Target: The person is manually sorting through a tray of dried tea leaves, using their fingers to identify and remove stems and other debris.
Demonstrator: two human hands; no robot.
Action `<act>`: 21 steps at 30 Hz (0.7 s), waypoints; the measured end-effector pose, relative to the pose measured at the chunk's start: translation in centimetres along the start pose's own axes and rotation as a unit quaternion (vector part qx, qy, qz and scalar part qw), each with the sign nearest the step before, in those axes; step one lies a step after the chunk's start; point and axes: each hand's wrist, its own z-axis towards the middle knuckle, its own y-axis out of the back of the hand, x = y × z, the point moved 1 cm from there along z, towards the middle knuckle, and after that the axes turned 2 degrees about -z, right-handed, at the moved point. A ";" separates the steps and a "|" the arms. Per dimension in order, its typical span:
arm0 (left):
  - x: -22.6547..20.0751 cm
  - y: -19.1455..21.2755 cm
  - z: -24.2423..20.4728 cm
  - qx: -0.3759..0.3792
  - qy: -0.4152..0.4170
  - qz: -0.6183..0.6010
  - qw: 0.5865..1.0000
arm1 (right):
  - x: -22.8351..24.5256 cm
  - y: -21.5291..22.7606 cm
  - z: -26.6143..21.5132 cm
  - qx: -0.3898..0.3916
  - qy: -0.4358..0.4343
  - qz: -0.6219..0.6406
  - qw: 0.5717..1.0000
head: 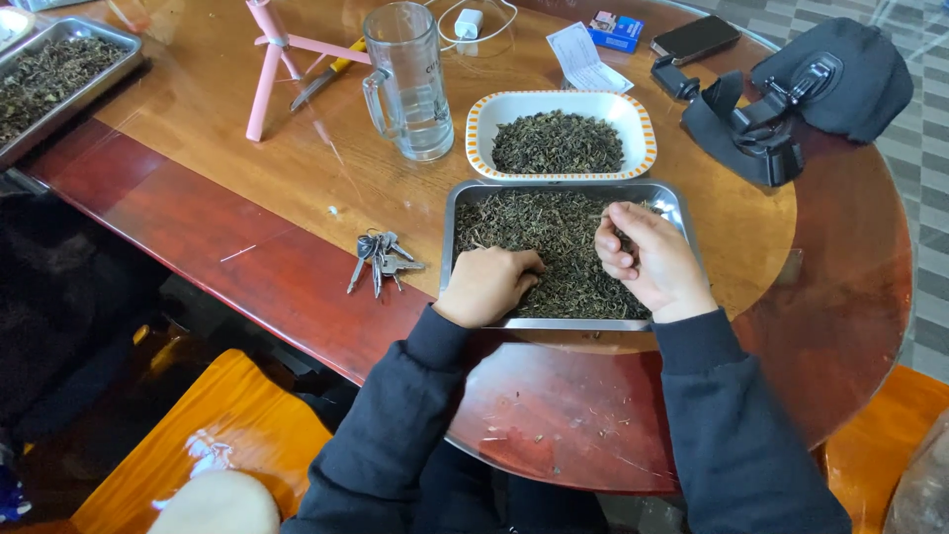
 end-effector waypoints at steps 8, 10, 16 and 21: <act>0.4 0.2 0.3 -0.051 0.045 -0.113 0.991 | 0.2 -0.9 -0.3 -0.013 -0.015 -0.034 0.999; 1.0 0.0 0.5 -0.064 0.060 -0.162 0.983 | 0.2 -1.1 -0.4 -0.020 -0.017 -0.043 0.999; 3.6 -2.7 2.0 -0.140 0.073 -0.434 0.887 | 0.6 -1.4 -0.8 -0.065 -0.024 -0.203 0.977; 1.4 1.0 0.7 -0.106 0.135 -0.711 0.682 | 2.2 -3.5 -1.6 -0.084 0.003 -0.392 0.916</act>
